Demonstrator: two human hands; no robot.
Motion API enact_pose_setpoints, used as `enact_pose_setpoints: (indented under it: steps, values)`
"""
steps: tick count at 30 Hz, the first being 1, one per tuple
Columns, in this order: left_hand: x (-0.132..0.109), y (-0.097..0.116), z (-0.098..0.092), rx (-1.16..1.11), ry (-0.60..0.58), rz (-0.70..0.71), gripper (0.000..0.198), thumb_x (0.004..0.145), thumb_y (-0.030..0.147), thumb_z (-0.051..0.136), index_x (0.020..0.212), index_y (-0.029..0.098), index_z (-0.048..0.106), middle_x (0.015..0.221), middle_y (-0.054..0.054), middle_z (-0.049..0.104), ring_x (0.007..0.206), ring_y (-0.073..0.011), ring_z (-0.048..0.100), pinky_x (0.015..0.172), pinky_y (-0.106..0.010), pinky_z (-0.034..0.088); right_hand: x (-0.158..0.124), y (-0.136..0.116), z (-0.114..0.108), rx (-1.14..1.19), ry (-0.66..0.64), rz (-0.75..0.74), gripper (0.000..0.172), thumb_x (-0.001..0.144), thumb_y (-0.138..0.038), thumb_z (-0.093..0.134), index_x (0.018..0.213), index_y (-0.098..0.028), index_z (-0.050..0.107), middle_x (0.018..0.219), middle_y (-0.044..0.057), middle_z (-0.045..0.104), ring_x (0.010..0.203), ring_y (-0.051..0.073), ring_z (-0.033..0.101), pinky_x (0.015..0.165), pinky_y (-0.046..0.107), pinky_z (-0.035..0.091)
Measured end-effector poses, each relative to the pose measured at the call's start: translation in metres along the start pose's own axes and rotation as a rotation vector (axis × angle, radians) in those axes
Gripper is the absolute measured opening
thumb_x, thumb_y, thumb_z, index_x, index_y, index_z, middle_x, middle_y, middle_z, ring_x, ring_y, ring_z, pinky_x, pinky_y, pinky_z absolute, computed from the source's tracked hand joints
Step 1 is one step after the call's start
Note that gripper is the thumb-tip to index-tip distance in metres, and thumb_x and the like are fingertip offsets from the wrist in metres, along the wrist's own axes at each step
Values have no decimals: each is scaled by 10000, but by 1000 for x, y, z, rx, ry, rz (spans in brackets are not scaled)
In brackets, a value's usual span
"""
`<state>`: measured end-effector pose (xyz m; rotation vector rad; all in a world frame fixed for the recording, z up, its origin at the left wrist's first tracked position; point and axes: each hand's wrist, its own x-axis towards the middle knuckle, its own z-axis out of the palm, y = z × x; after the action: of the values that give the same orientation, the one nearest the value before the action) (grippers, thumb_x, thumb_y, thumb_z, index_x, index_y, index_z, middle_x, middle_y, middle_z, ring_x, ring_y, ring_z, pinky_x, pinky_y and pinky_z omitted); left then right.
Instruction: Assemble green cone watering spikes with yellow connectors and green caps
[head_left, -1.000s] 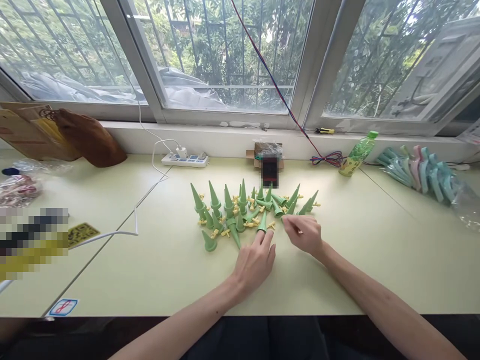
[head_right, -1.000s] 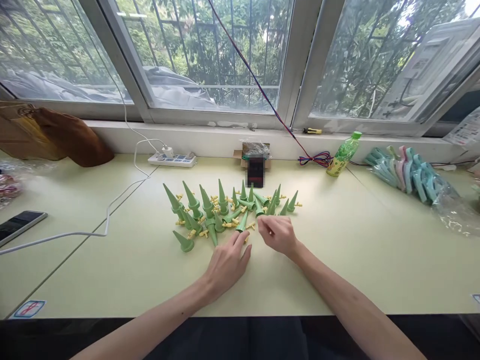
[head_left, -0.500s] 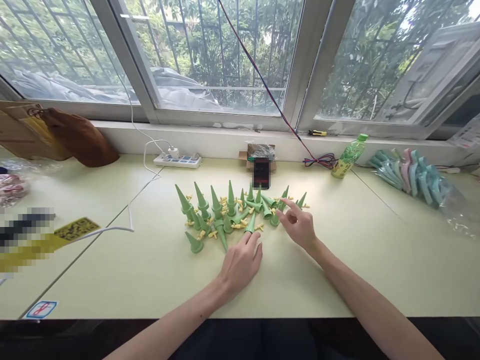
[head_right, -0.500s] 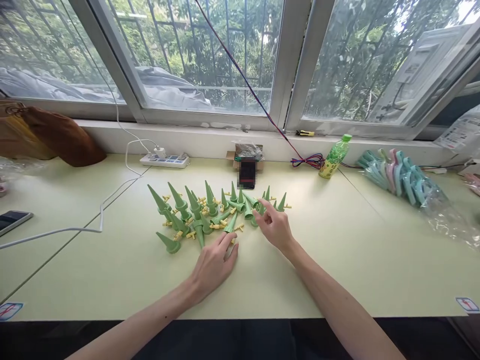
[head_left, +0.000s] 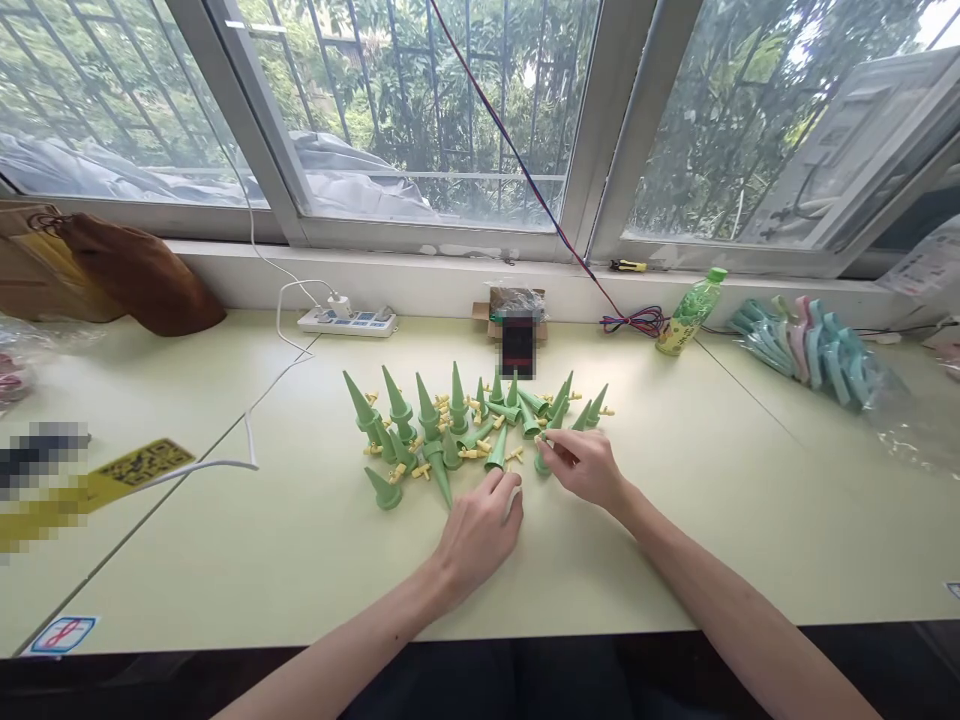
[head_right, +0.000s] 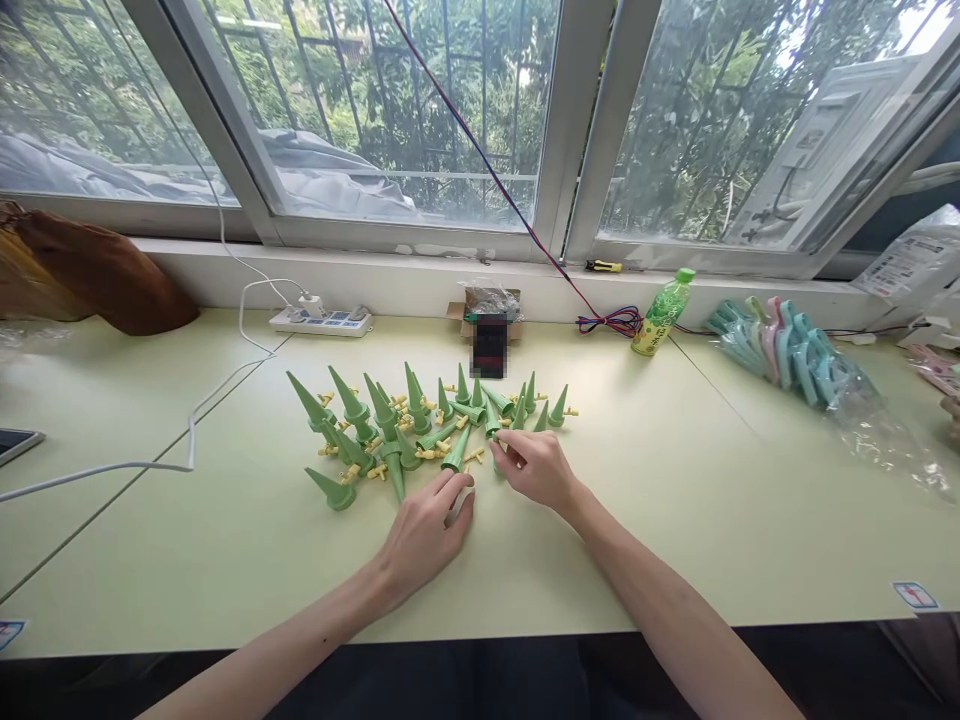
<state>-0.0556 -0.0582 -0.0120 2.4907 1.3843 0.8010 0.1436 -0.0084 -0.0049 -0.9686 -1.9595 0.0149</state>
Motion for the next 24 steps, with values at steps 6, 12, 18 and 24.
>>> enact_pose_setpoints:
  steps: [6,12,18,24]
  values:
    - [0,-1,0,-18,-6,1,179,971,212,402,955,195,580,812,-5,570,564,-109,492,534,-249,360,3,5,-5,49,147,111,160,932,-251,542,813,-193,632,512,-38,522,425,85,436,456,210,404]
    - [0,-3,2,-41,2,-7,155,960,202,419,959,204,574,831,-6,584,602,-113,528,570,-246,390,4,15,-5,60,61,181,185,936,-295,542,814,-194,637,520,-36,510,440,93,426,462,219,402]
    - [1,-4,1,-57,55,-15,151,960,204,426,960,203,578,826,-13,594,631,-122,555,589,-246,401,7,12,-10,59,106,154,169,941,-302,534,916,-197,665,532,-40,538,437,89,444,470,209,411]
    - [2,-4,-1,-89,83,-17,145,957,197,439,936,196,583,811,-10,595,641,-119,554,592,-247,390,13,24,-38,-38,536,294,214,964,-338,487,938,-191,640,583,-24,553,461,105,488,482,229,410]
